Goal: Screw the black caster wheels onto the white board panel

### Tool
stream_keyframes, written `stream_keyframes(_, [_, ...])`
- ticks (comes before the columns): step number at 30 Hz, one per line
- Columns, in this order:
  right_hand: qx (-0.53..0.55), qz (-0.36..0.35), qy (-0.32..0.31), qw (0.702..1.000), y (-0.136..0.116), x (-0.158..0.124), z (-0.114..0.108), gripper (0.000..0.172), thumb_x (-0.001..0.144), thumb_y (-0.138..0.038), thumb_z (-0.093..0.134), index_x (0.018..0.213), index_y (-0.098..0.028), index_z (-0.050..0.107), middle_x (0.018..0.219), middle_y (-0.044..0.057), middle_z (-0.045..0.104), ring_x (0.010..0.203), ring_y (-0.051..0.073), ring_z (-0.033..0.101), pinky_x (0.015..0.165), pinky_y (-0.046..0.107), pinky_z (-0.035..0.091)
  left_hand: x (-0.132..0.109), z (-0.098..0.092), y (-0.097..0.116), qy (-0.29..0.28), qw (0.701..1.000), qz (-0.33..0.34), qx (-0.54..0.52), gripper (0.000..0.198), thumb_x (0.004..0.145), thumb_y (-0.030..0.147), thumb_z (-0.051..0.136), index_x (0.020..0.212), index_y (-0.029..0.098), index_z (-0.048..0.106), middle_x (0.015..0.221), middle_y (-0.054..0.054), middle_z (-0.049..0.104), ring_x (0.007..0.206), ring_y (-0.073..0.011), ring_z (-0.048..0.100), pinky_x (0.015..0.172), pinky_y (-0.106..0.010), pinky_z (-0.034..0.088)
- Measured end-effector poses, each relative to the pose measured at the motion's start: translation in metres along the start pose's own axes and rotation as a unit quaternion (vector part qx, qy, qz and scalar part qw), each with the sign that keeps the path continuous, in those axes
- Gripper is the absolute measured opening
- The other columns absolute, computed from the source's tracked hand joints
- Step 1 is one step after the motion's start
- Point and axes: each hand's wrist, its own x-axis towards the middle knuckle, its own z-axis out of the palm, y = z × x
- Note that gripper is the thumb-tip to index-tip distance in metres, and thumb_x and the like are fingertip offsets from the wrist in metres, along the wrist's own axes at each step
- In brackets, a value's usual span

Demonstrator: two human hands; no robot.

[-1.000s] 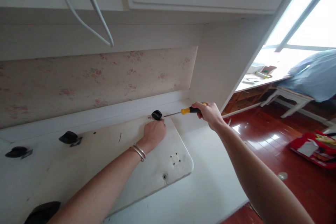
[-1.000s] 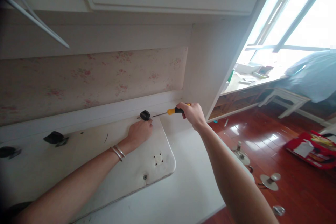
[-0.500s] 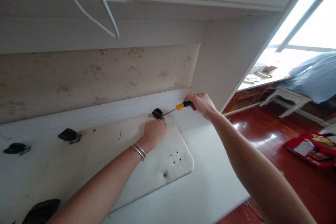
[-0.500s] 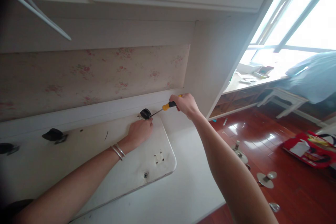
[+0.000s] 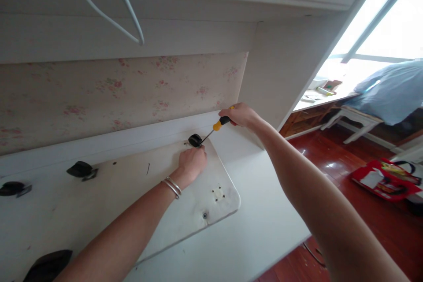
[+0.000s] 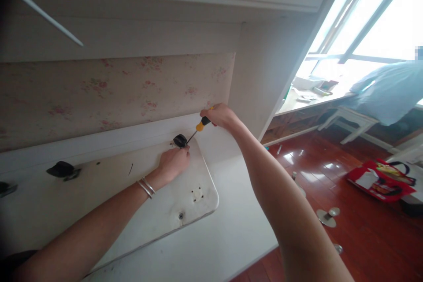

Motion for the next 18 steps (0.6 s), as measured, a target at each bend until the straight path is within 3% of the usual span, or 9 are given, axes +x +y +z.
stream_keyframes(2, [-0.027,-0.035,-0.005,0.999,-0.011,0.009,-0.002,0.026,0.072,-0.044,0.067,0.071,-0.018,0.065,0.065,0.006,0.062,0.061,0.018,0.054,0.054,0.03,0.036,0.0,0.0,0.0,0.001,1.0,0.003,0.002,0.044,0.096,0.023,0.032,0.12,0.018,0.068,0.101,-0.017,0.075,0.095,-0.0328,0.072,0.077,-0.043,0.055])
stream_keyframes(5, [-0.052,-0.086,-0.021,0.995,-0.027,0.019,-0.003,0.028,0.072,-0.042,0.069,0.09,-0.021,0.065,0.082,0.006,0.066,0.069,0.019,0.057,0.057,0.029,0.038,-0.001,-0.001,-0.001,0.003,1.0,0.003,0.005,0.045,0.095,0.023,0.032,0.122,0.018,0.068,0.101,-0.018,0.075,0.095,-0.0328,0.072,0.077,-0.043,0.055])
stream_keyframes(10, [-0.08,-0.13,-0.106,0.983,-0.055,0.022,-0.003,0.032,0.077,-0.047,0.066,0.098,-0.023,0.063,0.076,0.005,0.064,0.058,0.017,0.056,0.052,0.029,0.039,-0.004,-0.004,-0.002,-0.002,1.0,0.004,0.008,0.044,0.095,0.024,0.033,0.12,0.019,0.069,0.101,-0.017,0.075,0.095,-0.0318,0.072,0.078,-0.041,0.055])
stream_keyframes(14, [-0.09,-0.104,-0.168,0.976,-0.073,0.02,-0.006,0.038,0.084,-0.047,0.058,0.111,-0.02,0.059,0.084,0.008,0.065,0.059,0.018,0.058,0.05,0.03,0.045,-0.008,-0.009,-0.002,-0.005,1.0,0.004,0.008,0.045,0.096,0.025,0.034,0.125,0.019,0.067,0.101,-0.018,0.076,0.094,-0.0331,0.073,0.076,-0.043,0.056])
stream_keyframes(18, [-0.166,-0.1,-0.188,0.963,-0.085,0.021,-0.008,0.036,0.083,-0.044,0.059,0.107,-0.017,0.062,0.081,0.01,0.065,0.059,0.019,0.059,0.051,0.031,0.044,-0.023,-0.023,0.005,0.013,1.0,0.014,0.003,0.049,0.097,0.027,0.034,0.141,0.02,0.054,0.098,-0.016,0.076,0.092,-0.0342,0.073,0.074,-0.045,0.056])
